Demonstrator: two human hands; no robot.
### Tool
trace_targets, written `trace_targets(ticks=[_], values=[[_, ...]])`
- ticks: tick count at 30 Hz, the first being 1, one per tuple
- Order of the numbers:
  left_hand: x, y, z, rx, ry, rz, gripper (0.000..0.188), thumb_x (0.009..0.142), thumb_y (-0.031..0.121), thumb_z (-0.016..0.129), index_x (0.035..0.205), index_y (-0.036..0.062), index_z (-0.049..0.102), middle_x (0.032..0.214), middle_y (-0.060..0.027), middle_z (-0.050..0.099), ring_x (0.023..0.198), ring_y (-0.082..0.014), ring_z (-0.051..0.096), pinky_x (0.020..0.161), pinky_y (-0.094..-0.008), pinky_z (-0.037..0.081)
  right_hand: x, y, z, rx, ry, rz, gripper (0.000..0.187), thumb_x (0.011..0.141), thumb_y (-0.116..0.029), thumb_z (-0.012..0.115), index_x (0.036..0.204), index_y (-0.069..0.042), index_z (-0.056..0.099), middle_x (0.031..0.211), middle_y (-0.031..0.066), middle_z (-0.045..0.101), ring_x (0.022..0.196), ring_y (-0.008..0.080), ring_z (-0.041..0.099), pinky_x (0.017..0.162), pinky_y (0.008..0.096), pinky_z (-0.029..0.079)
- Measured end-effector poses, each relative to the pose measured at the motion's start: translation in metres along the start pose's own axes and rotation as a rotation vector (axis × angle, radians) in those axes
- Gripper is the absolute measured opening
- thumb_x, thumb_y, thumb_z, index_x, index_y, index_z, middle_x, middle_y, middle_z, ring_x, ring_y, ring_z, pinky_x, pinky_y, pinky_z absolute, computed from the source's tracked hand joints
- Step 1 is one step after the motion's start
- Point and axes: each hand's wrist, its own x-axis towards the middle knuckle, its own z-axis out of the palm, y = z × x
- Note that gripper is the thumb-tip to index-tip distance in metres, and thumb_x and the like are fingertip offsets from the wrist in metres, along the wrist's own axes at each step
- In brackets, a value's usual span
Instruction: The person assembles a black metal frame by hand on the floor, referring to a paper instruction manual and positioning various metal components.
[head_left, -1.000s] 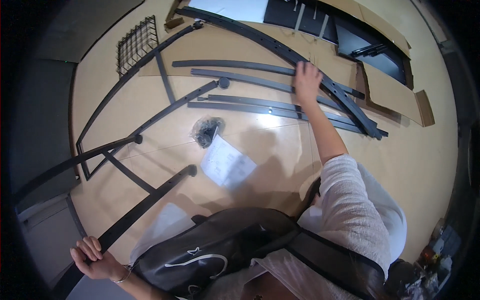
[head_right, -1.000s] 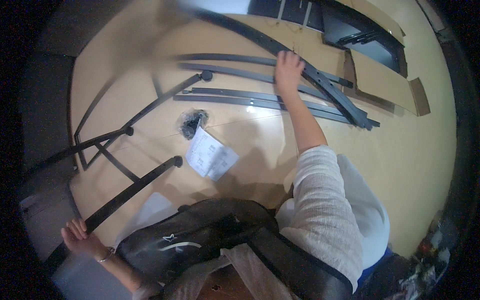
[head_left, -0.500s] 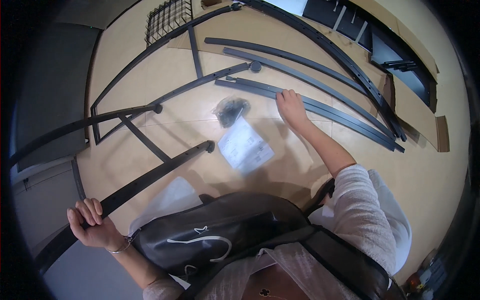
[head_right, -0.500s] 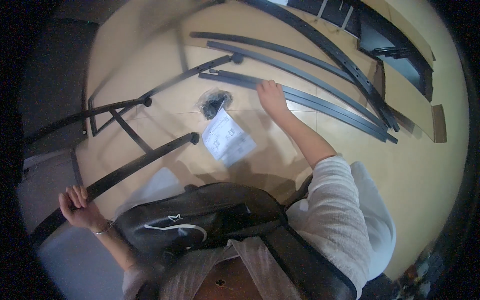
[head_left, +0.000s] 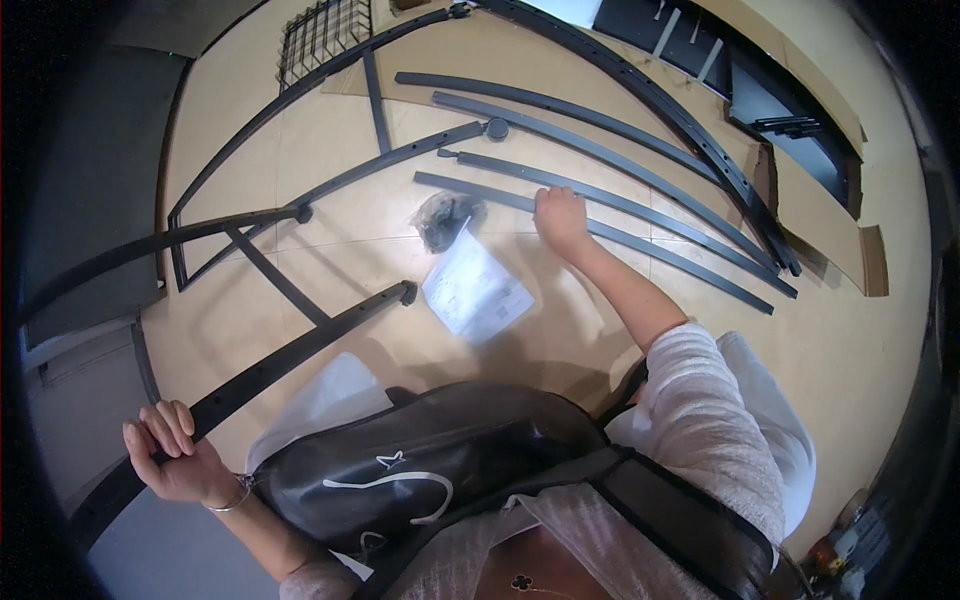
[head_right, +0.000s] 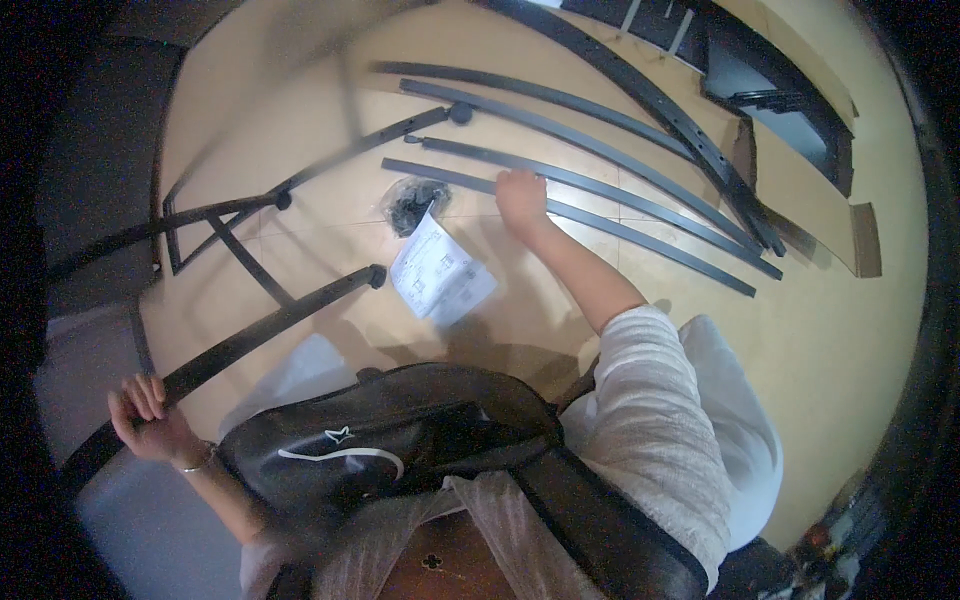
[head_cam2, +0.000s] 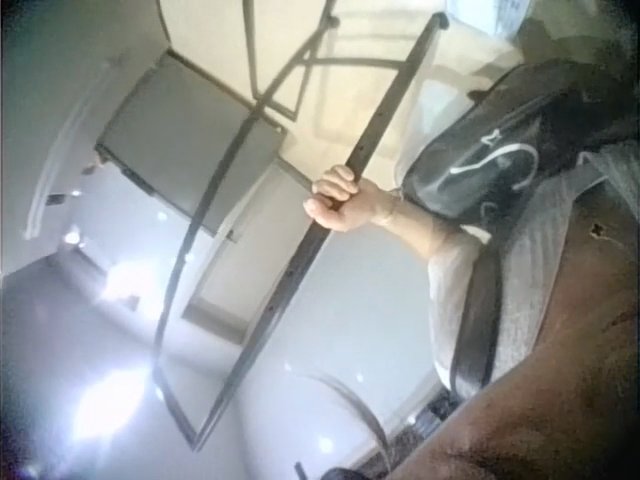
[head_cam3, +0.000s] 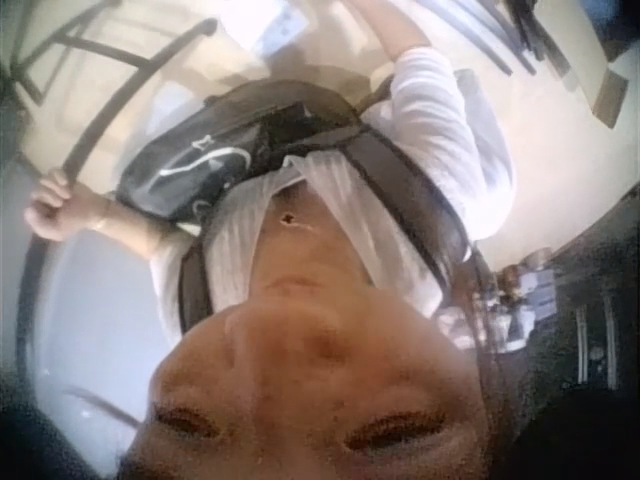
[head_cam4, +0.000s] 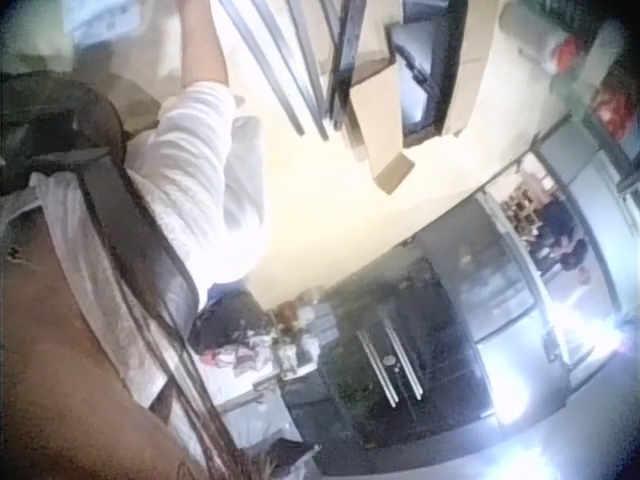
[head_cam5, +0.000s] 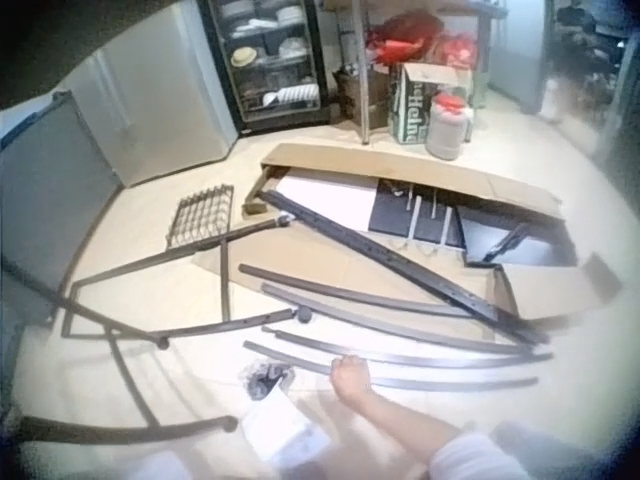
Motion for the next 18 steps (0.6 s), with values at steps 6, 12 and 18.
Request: trace_targets(ticks=[6, 12, 18], values=[[-0.002, 0.003, -0.005, -0.013, -0.005, -0.017, 0.030, 0.083, 0.014, 0.037, 0.055, 0.0127, 0.027, 0.044, 0.0005, 0.029, 0.038, -0.0067, 0.028, 0.042, -0.0193, 0.025, -0.032, -0.096, -0.173, 1.696, -0.330, -0.526, 0.019, 0.080, -0.009, 0.050, 0.096, -0.002, 0.054, 0.093, 0.0059, 0.053, 0.089, 0.0130, 0.051, 0.073, 0.0250, 0.043], [0.002, 0.014, -0.003, 0.027, 0.057, -0.030, 0.031, 0.081, 0.013, 0.037, 0.052, 0.0137, 0.028, 0.044, 0.0015, 0.028, 0.038, -0.0055, 0.025, 0.042, -0.0185, 0.025, -0.132, -0.187, -0.203, 2.502, -0.094, -1.630, 0.028, 0.081, -0.021, 0.045, 0.092, 0.003, 0.052, 0.093, 0.0218, 0.052, 0.086, 0.0341, 0.049, 0.078, 0.0405, 0.038], [0.004, 0.006, -0.002, 0.030, 0.024, -0.038, 0.030, 0.080, 0.013, 0.037, 0.051, 0.0138, 0.028, 0.045, 0.0017, 0.027, 0.038, -0.0059, 0.025, 0.043, -0.0190, 0.025, -0.125, -0.190, -0.227, 2.673, -0.081, -1.600, 0.027, 0.081, -0.021, 0.046, 0.090, 0.003, 0.053, 0.091, 0.0212, 0.052, 0.085, 0.0340, 0.050, 0.077, 0.0414, 0.039]])
